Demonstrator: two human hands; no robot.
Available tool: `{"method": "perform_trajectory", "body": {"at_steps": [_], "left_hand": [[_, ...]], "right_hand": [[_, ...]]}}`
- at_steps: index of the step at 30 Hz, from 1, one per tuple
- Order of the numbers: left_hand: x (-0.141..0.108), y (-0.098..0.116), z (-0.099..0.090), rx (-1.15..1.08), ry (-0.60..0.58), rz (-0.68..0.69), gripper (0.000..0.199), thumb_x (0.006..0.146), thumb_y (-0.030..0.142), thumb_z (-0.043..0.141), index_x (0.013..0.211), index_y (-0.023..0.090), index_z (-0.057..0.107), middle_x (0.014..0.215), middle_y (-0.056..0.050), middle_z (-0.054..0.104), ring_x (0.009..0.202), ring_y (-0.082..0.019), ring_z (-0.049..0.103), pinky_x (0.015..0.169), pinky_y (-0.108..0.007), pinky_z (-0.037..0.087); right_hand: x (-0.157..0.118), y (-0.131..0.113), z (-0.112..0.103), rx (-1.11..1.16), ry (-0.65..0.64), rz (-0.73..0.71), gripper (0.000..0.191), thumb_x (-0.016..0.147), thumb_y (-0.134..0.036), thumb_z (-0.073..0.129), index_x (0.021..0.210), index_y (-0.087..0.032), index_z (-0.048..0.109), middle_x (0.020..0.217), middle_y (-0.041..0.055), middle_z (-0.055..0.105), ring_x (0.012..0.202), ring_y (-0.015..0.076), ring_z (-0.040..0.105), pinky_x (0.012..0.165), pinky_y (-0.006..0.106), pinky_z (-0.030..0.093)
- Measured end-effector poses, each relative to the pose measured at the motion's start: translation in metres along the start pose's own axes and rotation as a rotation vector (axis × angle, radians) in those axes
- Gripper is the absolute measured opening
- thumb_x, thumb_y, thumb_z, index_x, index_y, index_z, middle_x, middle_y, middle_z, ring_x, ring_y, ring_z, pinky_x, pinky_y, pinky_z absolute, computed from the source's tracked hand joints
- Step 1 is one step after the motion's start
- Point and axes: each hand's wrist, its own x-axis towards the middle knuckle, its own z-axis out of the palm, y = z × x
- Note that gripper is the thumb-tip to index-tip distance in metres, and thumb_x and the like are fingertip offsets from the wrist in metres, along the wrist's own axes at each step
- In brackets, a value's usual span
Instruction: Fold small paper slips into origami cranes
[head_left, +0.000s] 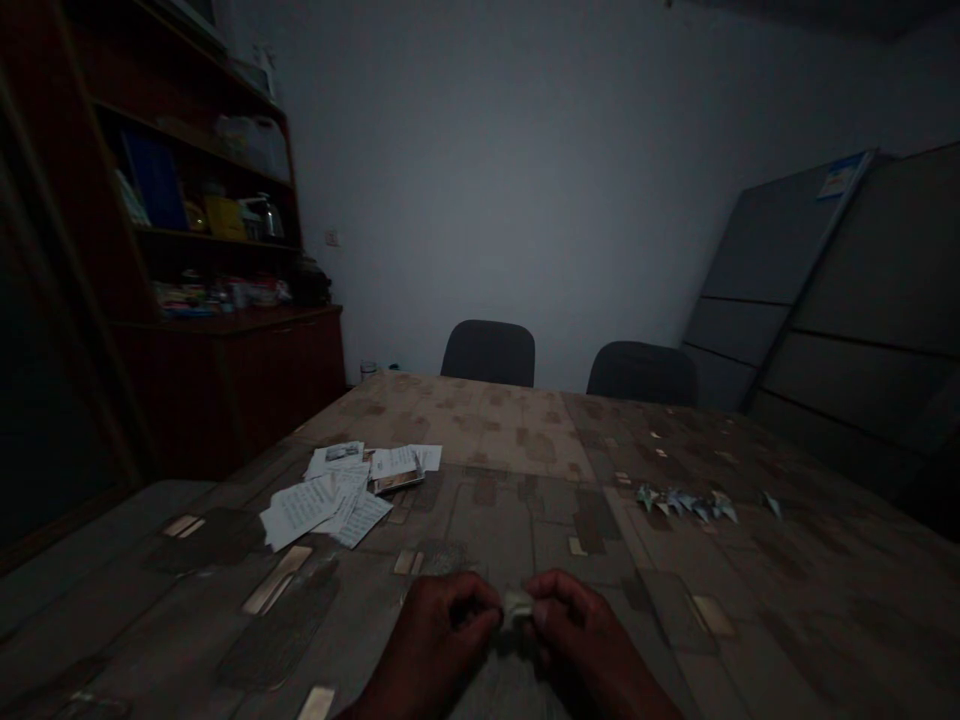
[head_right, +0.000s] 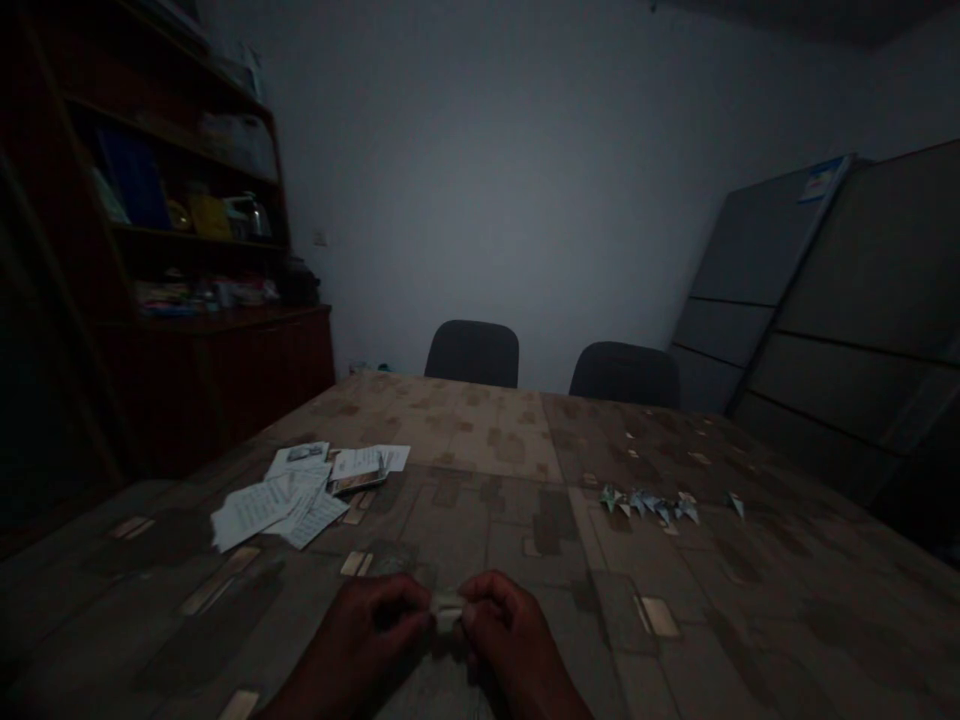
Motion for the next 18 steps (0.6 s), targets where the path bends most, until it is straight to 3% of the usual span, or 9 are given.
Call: {"method": "perform_trajectory", "body": {"at_steps": [10, 18], "left_hand": [[0.0017, 0.0021, -0.0074, 0.045, -0.107, -0.01, 0.023, 0.072, 0.015, 0.057, 0.076, 0.014, 0.08, 0.068, -0.005, 0.075, 0.066, -0.021, 0.065, 0.061, -0.026, 0.043], [0.0082, -0.0021, -0.0075, -0.178, -0.101, -0.078, 0.017, 0.071, 0.025, 0.064, 0.065, 0.012, 0.074, 0.058, -0.003, 0.067, 0.057, -0.018, 0.059, 0.056, -0.026, 0.042]], "right_hand": [[0.0022, 0.0041, -0.0019, 0.046, 0.041, -0.004, 0.031, 0.065, -0.037, 0.08, 0.08, -0.016, 0.063, 0.052, -0.0075, 0.051, 0.043, 0.0064, 0.04, 0.045, 0.018, 0.028], [-0.0011, 0.0001, 0.0035, -0.055, 0.051, -0.063, 0.022, 0.068, -0.024, 0.073, 0.086, -0.016, 0.063, 0.061, -0.0054, 0.055, 0.052, 0.0093, 0.048, 0.051, 0.019, 0.031]]}}
